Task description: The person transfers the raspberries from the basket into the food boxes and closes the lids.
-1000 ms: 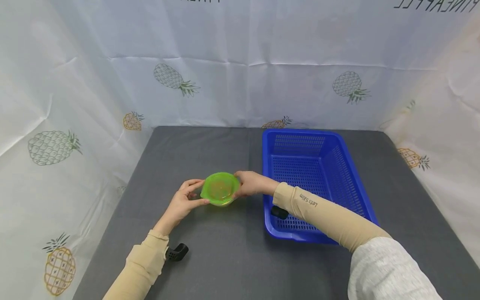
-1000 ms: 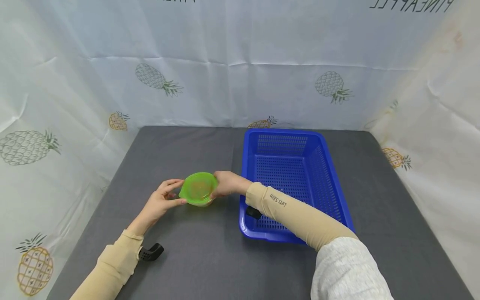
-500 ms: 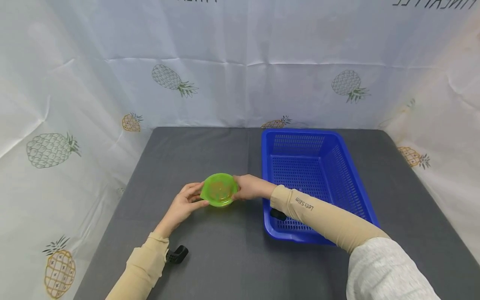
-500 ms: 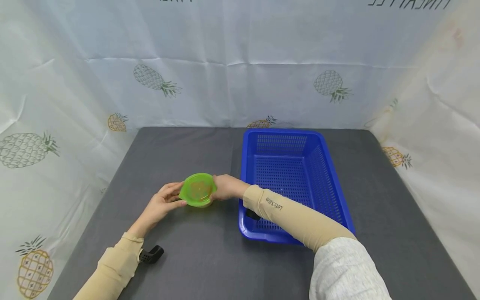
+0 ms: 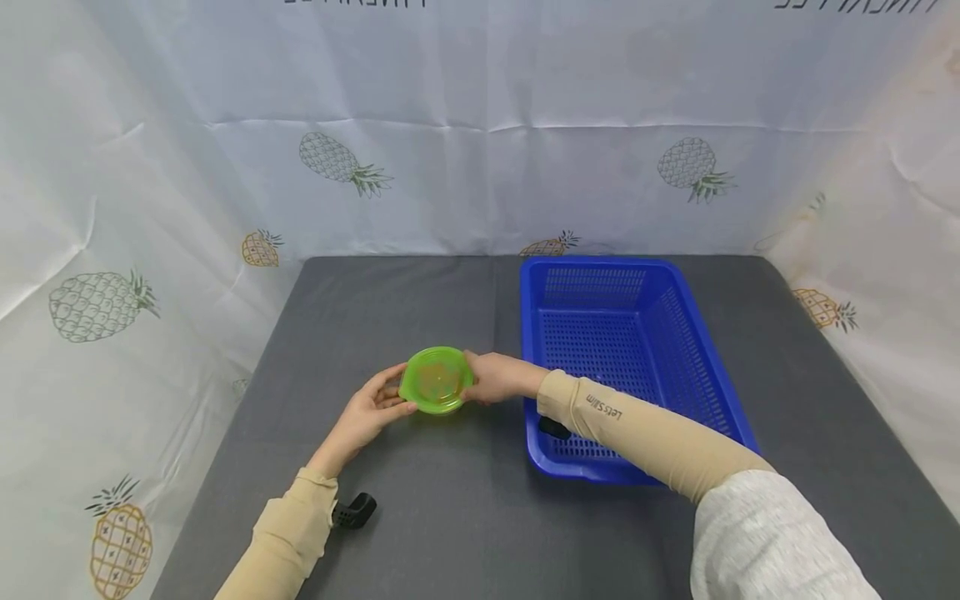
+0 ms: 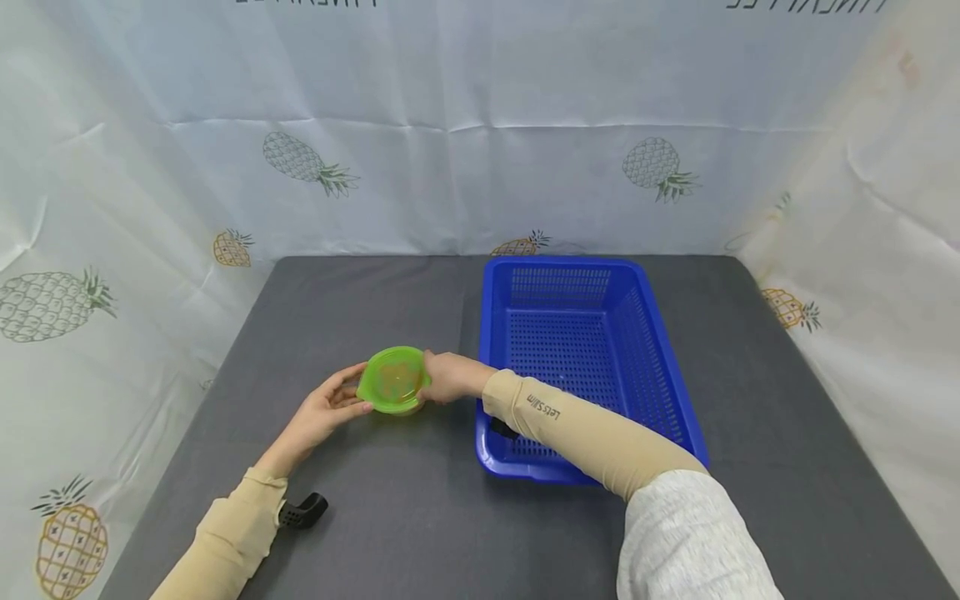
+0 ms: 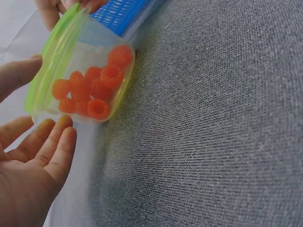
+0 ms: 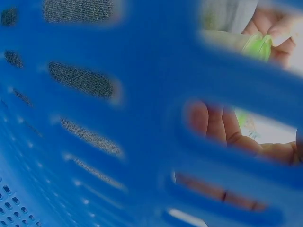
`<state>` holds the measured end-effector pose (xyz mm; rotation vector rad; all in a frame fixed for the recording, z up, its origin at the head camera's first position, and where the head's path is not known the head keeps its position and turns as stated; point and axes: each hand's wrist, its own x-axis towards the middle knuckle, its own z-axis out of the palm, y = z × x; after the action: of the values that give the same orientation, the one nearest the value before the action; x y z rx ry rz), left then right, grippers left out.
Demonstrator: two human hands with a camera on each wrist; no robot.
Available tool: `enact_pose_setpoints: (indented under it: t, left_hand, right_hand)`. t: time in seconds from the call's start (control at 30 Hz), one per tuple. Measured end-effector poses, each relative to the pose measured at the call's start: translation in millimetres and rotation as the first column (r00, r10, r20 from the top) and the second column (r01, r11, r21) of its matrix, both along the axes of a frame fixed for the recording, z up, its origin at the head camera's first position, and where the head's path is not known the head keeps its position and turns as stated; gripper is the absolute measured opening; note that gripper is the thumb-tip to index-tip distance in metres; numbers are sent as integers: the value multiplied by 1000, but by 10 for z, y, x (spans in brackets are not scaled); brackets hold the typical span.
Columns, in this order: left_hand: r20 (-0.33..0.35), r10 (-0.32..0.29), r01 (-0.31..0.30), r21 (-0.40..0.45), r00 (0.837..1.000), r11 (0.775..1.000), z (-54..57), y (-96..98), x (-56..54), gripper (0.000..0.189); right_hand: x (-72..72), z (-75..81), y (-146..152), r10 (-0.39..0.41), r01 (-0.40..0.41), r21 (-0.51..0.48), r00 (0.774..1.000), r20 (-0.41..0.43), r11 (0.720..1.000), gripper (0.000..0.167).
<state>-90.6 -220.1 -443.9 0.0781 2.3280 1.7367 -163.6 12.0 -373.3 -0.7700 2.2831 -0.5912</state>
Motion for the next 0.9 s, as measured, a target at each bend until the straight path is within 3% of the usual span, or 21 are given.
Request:
enact_pose_setpoints:
  t: [0.43,0.67,0.9]
  left_hand:
    - [4,-25,25,49,1000,999,3,-10,3,76]
    - [16,-29,28,67,999,997,20,-26,-15,75]
    - [-2,-3,3,-76,1000,997,60,-77,-26,69]
  right_hand:
    - [8,4,-9,0,0,27,1000,19,1000,80]
    - [2,10,-15,-40,39,37,999,13,999,82]
    - [-29,35,-10,-86,86,40,996,-21,995,85]
